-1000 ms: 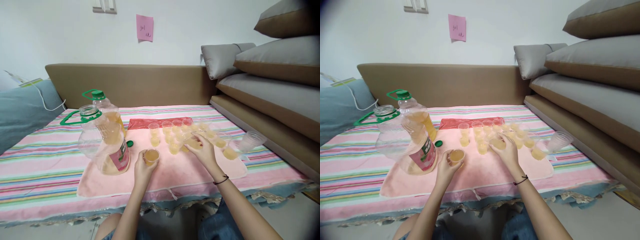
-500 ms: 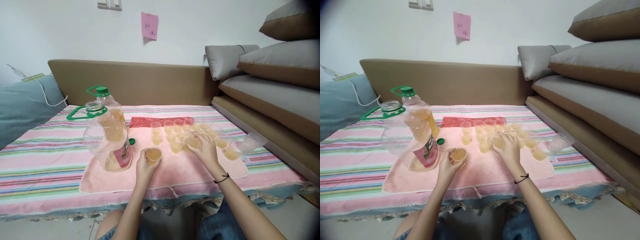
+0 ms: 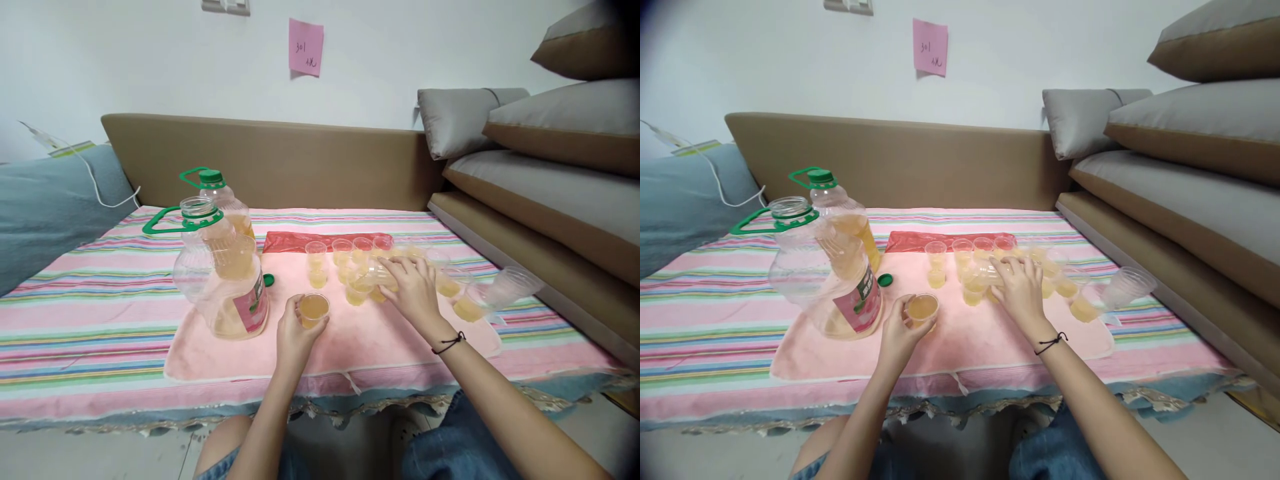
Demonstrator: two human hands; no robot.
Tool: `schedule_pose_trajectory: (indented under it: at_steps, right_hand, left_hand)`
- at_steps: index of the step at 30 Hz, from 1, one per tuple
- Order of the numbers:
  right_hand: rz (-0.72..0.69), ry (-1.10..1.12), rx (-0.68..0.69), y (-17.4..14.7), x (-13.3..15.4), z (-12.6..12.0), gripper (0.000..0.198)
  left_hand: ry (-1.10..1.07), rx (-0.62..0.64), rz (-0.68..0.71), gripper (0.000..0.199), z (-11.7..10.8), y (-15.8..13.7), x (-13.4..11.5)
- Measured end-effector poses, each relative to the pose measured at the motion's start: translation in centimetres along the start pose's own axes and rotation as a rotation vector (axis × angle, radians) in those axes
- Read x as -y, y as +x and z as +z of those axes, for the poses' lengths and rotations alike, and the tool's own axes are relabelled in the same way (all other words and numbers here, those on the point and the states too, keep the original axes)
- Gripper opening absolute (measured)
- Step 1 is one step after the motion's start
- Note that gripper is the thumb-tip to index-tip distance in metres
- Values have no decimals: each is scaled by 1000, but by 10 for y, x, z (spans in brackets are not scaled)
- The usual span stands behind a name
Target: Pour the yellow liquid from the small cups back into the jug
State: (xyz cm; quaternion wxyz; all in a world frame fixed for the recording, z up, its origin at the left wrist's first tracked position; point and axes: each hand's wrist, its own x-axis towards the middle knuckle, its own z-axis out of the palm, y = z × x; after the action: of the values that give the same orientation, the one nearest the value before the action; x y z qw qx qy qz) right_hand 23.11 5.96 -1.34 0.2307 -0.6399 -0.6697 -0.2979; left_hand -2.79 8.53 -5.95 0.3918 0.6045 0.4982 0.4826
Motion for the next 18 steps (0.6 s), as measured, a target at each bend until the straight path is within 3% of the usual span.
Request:
schedule_pose_trajectory:
  at_steps: [12,15,18]
  right_hand:
    - [-510,-14,54,46,-9,-1,41]
    - [-500,3,62,43,-13,0,42]
    - [-355,69,49,30,-20,4,39]
  left_hand:
    - [0,21,-10,55,-1,0,1]
    - [1,18,-10,55,-2,-1,1]
    - [10,11,-3,55,-2,-1,1]
